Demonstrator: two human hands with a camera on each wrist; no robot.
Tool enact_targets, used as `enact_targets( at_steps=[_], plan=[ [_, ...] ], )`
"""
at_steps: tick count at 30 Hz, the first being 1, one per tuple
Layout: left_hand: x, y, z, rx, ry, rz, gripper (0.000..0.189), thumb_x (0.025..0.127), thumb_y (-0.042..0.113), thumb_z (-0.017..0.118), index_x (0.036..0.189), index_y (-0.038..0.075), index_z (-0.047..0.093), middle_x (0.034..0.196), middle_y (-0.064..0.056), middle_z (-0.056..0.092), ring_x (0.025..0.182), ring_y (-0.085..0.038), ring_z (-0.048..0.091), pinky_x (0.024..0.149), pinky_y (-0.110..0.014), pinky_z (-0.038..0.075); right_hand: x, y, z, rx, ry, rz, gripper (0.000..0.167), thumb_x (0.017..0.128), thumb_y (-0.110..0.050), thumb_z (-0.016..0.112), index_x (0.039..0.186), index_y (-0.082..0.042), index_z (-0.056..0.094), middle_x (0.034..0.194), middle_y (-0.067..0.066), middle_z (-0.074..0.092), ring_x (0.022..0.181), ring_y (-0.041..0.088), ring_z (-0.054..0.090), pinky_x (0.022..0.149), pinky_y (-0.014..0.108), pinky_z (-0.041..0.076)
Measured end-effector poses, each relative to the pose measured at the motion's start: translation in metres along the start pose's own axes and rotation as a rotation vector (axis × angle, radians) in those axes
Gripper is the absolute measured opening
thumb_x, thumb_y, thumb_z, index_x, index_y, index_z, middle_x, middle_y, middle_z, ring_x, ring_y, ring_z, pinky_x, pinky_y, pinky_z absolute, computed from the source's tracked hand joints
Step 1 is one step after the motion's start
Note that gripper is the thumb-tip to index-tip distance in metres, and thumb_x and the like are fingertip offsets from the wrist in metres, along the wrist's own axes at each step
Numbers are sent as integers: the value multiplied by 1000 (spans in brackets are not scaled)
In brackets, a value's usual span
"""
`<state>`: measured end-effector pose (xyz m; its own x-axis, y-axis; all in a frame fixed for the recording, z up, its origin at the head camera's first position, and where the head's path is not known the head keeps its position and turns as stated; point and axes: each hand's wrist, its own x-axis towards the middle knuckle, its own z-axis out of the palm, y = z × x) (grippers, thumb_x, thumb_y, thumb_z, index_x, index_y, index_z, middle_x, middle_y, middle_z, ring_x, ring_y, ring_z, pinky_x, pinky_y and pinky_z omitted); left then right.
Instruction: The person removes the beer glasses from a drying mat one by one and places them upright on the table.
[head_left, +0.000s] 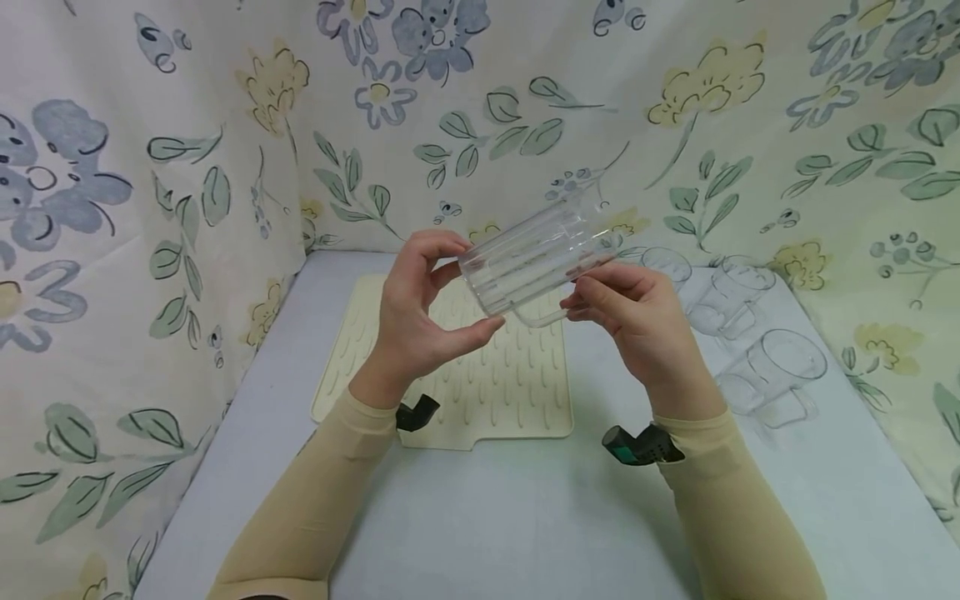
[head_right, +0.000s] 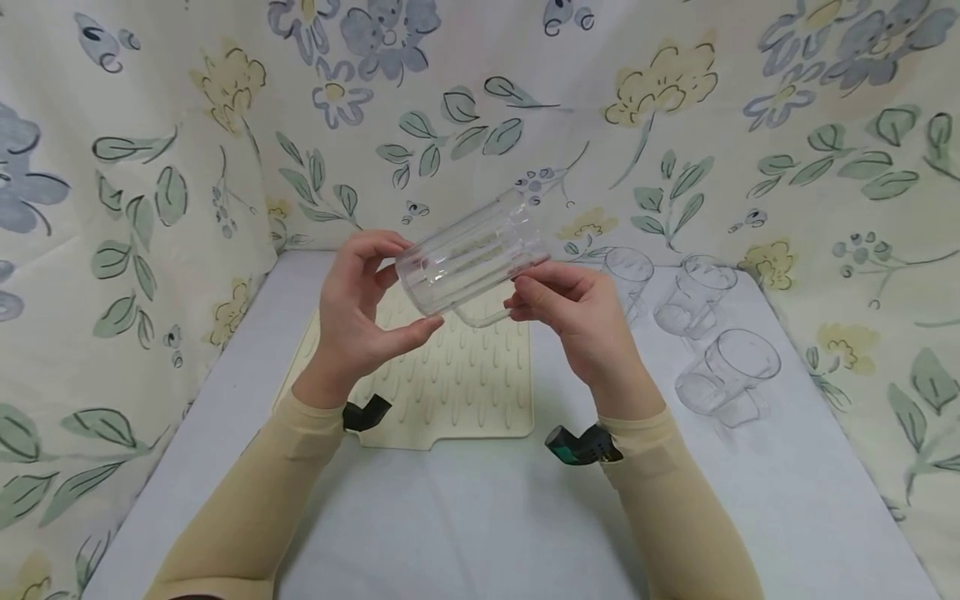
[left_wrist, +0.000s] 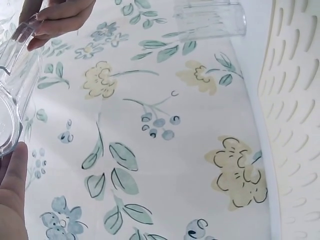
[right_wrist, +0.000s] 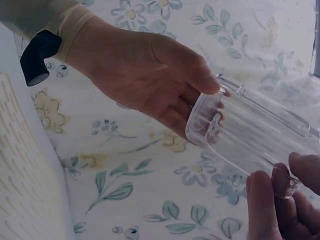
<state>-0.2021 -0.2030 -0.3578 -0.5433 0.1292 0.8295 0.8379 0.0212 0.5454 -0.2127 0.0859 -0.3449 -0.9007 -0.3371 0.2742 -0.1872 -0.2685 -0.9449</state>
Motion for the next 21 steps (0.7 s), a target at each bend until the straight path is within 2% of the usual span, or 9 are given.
enact_targets(
  at_steps=[7, 14, 21],
  plan=[
    [1, 1, 0, 29, -38, -24, 75, 71, -3, 98, 133, -10, 56, 133, -19, 59, 122, -34, 66, 111, -48, 64, -2, -5, -1, -10, 30, -18, 27, 104, 11, 65, 105, -7, 85, 104, 4, 78, 89, 18, 81, 85, 34, 70],
    [0, -1, -3, 98, -70, -34, 77, 73, 1, 99, 136, -8, 56, 135, -17, 61, 124, -31, 66, 113, -46, 62, -2, -9, 1, -22, 68, -23, 16, 102, 11, 70, 104, 2, 83, 101, 7, 79, 85, 20, 81, 84, 35, 71],
    [2, 2, -8, 124, -84, -27, 80, 71, 1, 101, 137, -10, 57, 135, -18, 62, 125, -32, 66, 116, -46, 60, -5, -12, -1, -26, 80, -44, 15, 101, 11, 72, 102, 3, 84, 101, 7, 79, 83, 21, 81, 83, 35, 71]
  ],
)
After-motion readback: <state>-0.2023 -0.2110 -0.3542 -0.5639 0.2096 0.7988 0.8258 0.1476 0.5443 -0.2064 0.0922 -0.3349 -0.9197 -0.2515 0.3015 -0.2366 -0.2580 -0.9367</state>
